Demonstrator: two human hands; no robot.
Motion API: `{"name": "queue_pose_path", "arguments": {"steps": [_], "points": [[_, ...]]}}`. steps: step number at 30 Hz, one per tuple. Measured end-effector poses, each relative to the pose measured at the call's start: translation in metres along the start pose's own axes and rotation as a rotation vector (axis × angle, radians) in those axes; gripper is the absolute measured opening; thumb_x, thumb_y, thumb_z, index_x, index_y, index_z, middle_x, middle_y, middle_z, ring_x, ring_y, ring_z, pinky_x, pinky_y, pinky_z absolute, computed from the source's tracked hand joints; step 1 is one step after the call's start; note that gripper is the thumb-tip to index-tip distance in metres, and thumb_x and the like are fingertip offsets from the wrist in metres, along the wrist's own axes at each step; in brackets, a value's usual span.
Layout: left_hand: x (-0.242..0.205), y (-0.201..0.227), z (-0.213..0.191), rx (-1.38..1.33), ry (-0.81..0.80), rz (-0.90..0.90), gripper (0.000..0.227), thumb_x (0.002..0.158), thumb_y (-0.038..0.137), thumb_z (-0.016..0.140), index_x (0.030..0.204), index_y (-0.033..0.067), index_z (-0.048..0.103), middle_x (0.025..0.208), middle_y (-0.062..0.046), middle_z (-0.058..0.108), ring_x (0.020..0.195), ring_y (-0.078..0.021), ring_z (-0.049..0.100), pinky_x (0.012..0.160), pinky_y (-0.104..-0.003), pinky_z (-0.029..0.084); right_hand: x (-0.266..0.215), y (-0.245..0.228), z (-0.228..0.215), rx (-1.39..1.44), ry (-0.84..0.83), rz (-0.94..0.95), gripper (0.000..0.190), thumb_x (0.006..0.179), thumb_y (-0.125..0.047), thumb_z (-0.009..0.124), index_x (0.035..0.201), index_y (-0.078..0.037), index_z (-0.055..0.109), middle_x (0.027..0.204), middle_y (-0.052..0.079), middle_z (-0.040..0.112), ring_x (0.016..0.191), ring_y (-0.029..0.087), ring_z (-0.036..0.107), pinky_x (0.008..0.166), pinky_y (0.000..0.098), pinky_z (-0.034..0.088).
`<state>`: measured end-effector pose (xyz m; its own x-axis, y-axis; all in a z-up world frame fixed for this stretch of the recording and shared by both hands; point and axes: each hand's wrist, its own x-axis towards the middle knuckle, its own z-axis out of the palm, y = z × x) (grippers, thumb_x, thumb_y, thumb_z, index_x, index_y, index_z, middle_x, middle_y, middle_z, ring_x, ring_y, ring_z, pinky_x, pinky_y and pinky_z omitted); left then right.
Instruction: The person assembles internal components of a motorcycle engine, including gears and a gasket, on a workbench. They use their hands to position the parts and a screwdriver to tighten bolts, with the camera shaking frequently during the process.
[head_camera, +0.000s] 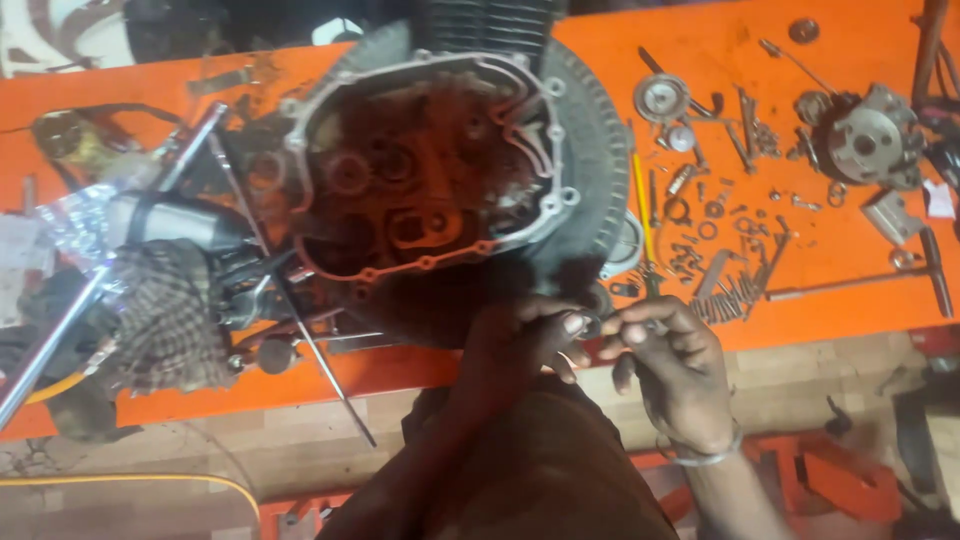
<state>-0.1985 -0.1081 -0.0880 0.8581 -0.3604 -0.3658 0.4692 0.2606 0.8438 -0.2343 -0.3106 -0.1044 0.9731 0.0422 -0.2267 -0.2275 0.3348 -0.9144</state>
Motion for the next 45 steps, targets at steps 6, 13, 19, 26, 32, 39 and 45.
{"name": "queue_pose_path", "arguments": {"steps": [6,13,19,26,32,39,45], "points": [[-0.016,0.009,-0.027,-0.076,-0.025,0.055,0.027,0.101,0.021,0.063,0.108,-0.0044,0.070,0.089,-0.009,0.074,0.070,-0.0127,0.070,0.062,-0.028,0.059,-0.006,0.016,0.006,0.156,-0.047,0.067,0.014,0.104,-0.006,0.056,0.115,0.001,0.060,0.078,0.001,0.057,0.061,0.008,0.048,0.051,0.0215,0.037],[-0.022,0.008,-0.047,-0.079,-0.029,0.148,0.021,0.101,0.017,0.068,0.101,-0.0042,0.070,0.078,-0.007,0.072,0.064,-0.0092,0.067,0.061,-0.025,0.057,-0.005,-0.006,0.086,-0.783,0.042,-0.523,0.046,0.084,0.001,0.080,0.127,-0.003,0.064,0.096,0.005,0.065,0.070,0.008,0.057,0.064,0.0233,0.047],[-0.025,0.013,-0.060,-0.051,-0.019,0.215,0.020,0.101,0.016,0.069,0.102,-0.0037,0.072,0.077,-0.005,0.071,0.063,-0.0070,0.064,0.060,-0.023,0.053,0.001,-0.015,0.108,-1.089,0.115,-0.656,0.043,0.076,-0.004,0.086,0.116,-0.005,0.073,0.087,0.004,0.071,0.065,0.006,0.062,0.058,0.0245,0.050],[-0.018,0.074,-0.054,0.080,0.070,0.391,0.028,0.100,0.013,0.065,0.126,0.0036,0.067,0.102,-0.007,0.072,0.089,-0.0096,0.067,0.076,-0.025,0.055,0.074,-0.060,0.121,-1.024,0.094,-0.687,0.040,0.078,-0.005,0.086,0.116,-0.009,0.075,0.102,0.004,0.075,0.068,0.006,0.059,0.059,0.0226,0.048],[-0.027,0.096,-0.058,0.575,0.253,0.772,0.031,0.096,0.009,0.068,0.126,0.0048,0.067,0.111,-0.013,0.071,0.104,-0.0251,0.070,0.091,-0.036,0.055,0.147,-0.080,0.120,-0.844,-0.036,-0.593,0.041,0.085,-0.006,0.085,0.126,-0.011,0.075,0.090,-0.003,0.058,0.074,0.005,0.048,0.066,0.0213,0.043],[-0.047,0.105,-0.085,0.811,0.385,1.044,0.026,0.088,0.006,0.067,0.114,0.0079,0.067,0.108,-0.009,0.070,0.100,-0.0273,0.067,0.092,-0.041,0.053,0.163,-0.091,0.123,-1.035,-0.125,-0.389,0.039,0.082,-0.010,0.085,0.120,-0.016,0.077,0.073,-0.005,0.048,0.063,0.005,0.045,0.054,0.0247,0.040],[-0.044,0.104,-0.112,0.872,0.557,1.054,0.024,0.086,0.009,0.071,0.110,0.0090,0.070,0.103,-0.008,0.069,0.095,-0.0241,0.065,0.086,-0.038,0.053,0.157,-0.117,0.119,-1.126,-0.146,-0.209,0.058,0.078,-0.006,0.078,0.133,-0.016,0.064,0.081,-0.002,0.053,0.069,0.009,0.052,0.059,0.0266,0.046]]}}
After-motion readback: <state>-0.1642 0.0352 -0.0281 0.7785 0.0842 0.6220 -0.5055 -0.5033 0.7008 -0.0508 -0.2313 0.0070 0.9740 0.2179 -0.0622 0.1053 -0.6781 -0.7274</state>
